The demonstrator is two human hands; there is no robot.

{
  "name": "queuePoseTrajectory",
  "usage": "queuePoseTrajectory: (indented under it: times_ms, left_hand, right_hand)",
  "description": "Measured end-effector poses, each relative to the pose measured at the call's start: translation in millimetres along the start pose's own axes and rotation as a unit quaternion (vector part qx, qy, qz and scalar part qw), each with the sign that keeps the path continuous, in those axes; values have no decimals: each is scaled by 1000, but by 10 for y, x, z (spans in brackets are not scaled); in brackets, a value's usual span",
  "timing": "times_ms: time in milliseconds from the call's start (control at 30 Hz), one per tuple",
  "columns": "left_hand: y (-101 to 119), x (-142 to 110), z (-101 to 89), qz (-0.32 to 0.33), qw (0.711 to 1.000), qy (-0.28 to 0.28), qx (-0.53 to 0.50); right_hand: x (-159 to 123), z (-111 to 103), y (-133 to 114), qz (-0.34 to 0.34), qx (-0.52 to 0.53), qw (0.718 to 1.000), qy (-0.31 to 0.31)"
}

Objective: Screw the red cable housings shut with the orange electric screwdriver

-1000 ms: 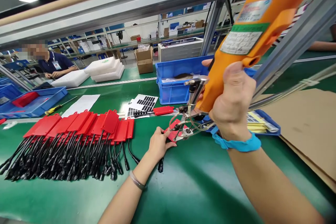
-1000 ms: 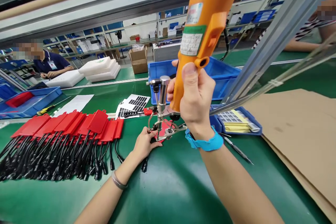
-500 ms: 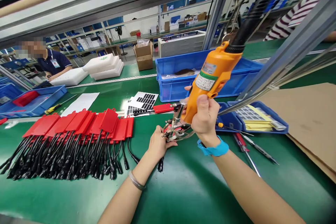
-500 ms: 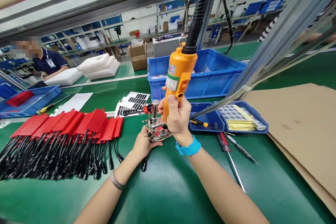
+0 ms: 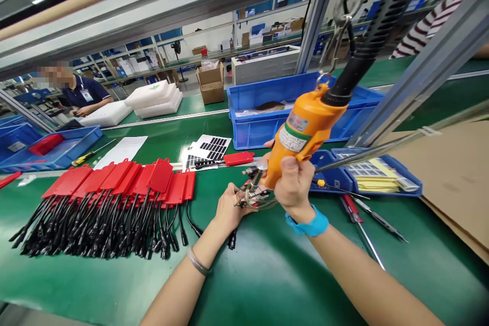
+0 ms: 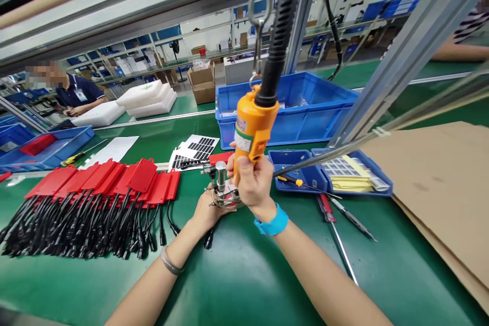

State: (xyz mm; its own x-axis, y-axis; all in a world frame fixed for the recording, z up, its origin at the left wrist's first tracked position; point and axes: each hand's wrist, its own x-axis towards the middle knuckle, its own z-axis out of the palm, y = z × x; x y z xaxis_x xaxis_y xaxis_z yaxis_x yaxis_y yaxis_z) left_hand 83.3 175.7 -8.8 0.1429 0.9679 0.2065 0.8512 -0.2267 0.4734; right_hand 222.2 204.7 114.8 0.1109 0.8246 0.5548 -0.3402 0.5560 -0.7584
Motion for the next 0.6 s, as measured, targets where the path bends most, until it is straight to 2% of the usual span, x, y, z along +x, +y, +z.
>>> queuePoseTrajectory:
  times_ms: [133, 233, 300, 467, 533, 600]
  left_hand:
    - [27, 82, -184, 53, 992, -36, 108]
    - [-80, 343, -366, 54, 986, -30, 156]
    - [-205, 592, -469, 41, 983, -26, 175]
    - [-420, 1113, -579, 21, 976, -72, 204]
    - [-409, 1168, -607, 14, 973, -86, 214]
    - [-368, 1117, -677, 4, 970, -76, 231]
  right_hand:
    - [309, -165, -377, 4, 10, 999, 37]
    - [545, -313, -677, 10, -5, 998, 57]
    - [625, -405, -785, 23, -12, 998, 62]
    - [579, -598, -776, 79, -28, 995, 52]
    - [534, -661, -758, 103, -26, 993, 53]
    - [507, -725, -745, 113, -38, 991, 53]
